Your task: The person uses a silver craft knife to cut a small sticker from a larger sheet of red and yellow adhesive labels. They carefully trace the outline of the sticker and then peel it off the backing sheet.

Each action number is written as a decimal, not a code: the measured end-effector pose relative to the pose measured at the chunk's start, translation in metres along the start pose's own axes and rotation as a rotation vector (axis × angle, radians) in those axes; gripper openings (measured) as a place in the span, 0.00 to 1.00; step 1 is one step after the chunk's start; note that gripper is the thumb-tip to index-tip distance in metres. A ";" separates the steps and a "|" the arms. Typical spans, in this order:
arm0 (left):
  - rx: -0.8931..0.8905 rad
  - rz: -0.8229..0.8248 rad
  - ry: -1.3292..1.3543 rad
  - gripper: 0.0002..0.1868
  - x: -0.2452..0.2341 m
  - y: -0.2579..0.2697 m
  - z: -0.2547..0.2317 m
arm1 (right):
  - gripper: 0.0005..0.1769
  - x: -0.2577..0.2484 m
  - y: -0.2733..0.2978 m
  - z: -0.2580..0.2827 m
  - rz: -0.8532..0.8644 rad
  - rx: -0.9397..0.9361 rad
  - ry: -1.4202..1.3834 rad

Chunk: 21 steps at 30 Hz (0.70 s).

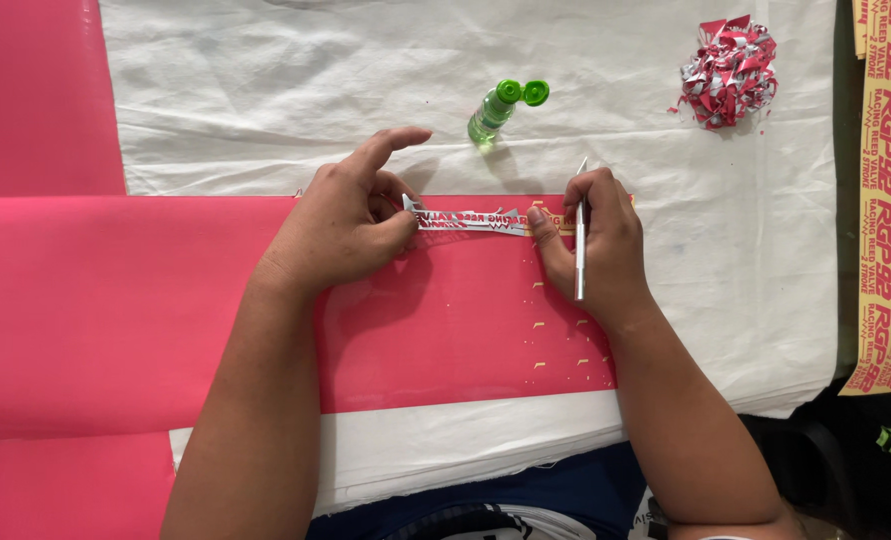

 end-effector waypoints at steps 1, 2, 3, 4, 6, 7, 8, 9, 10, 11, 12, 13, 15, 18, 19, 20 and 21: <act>-0.001 -0.003 0.000 0.38 -0.001 0.001 0.000 | 0.18 0.002 -0.001 0.001 0.002 -0.001 -0.002; 0.007 0.003 0.001 0.38 -0.001 0.001 0.000 | 0.18 0.003 -0.001 0.002 0.003 -0.019 0.018; 0.016 0.008 0.002 0.39 -0.001 0.001 0.000 | 0.18 0.004 -0.001 0.003 0.005 -0.037 0.039; 0.017 0.008 0.001 0.39 -0.001 0.001 -0.001 | 0.18 0.003 -0.001 0.003 0.004 -0.038 0.039; 0.014 0.011 0.001 0.39 -0.001 0.001 -0.001 | 0.16 0.000 -0.002 0.000 0.010 0.015 -0.024; 0.014 0.009 0.001 0.39 -0.002 0.001 -0.002 | 0.16 0.001 -0.002 0.000 0.010 0.013 -0.025; 0.016 0.011 -0.003 0.39 -0.002 0.001 -0.002 | 0.18 0.002 -0.001 0.001 0.004 -0.008 0.000; 0.019 0.014 -0.006 0.39 -0.002 0.001 -0.002 | 0.19 0.003 -0.001 0.002 -0.002 -0.030 0.025; 0.021 0.015 -0.006 0.39 -0.001 0.001 -0.002 | 0.19 0.002 0.000 0.002 -0.003 -0.029 0.027; 0.017 0.013 -0.012 0.39 -0.001 0.000 -0.001 | 0.18 0.000 0.000 0.001 0.001 -0.010 0.013; 0.012 0.008 -0.019 0.39 -0.002 0.001 -0.001 | 0.18 0.000 0.000 0.001 0.005 0.008 -0.003; 0.014 0.008 -0.021 0.39 -0.002 0.000 -0.002 | 0.18 0.000 0.000 0.000 0.003 0.007 -0.003; 0.009 0.007 -0.028 0.39 -0.002 0.001 -0.002 | 0.18 0.000 0.001 -0.001 0.000 -0.012 -0.007; 0.009 -0.006 -0.027 0.38 -0.002 0.001 -0.001 | 0.19 0.002 0.000 0.003 0.009 -0.036 0.023; 0.010 -0.008 -0.028 0.38 -0.003 0.000 0.001 | 0.19 0.001 0.000 0.003 0.009 -0.038 0.022; 0.020 -0.012 -0.024 0.38 -0.003 -0.001 0.002 | 0.18 0.000 0.001 0.001 0.013 -0.013 -0.010; 0.030 -0.016 -0.020 0.38 -0.003 -0.002 0.004 | 0.18 -0.001 0.001 0.000 0.016 0.012 -0.042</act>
Point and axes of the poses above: each hand's wrist, its own y-axis away from the middle knuckle, its own x-axis out of the palm, z = x × y, the point moved 5 cm from there along -y, towards the middle knuckle, and after that the axes turned 4 degrees about y, right-handed, at the moved point
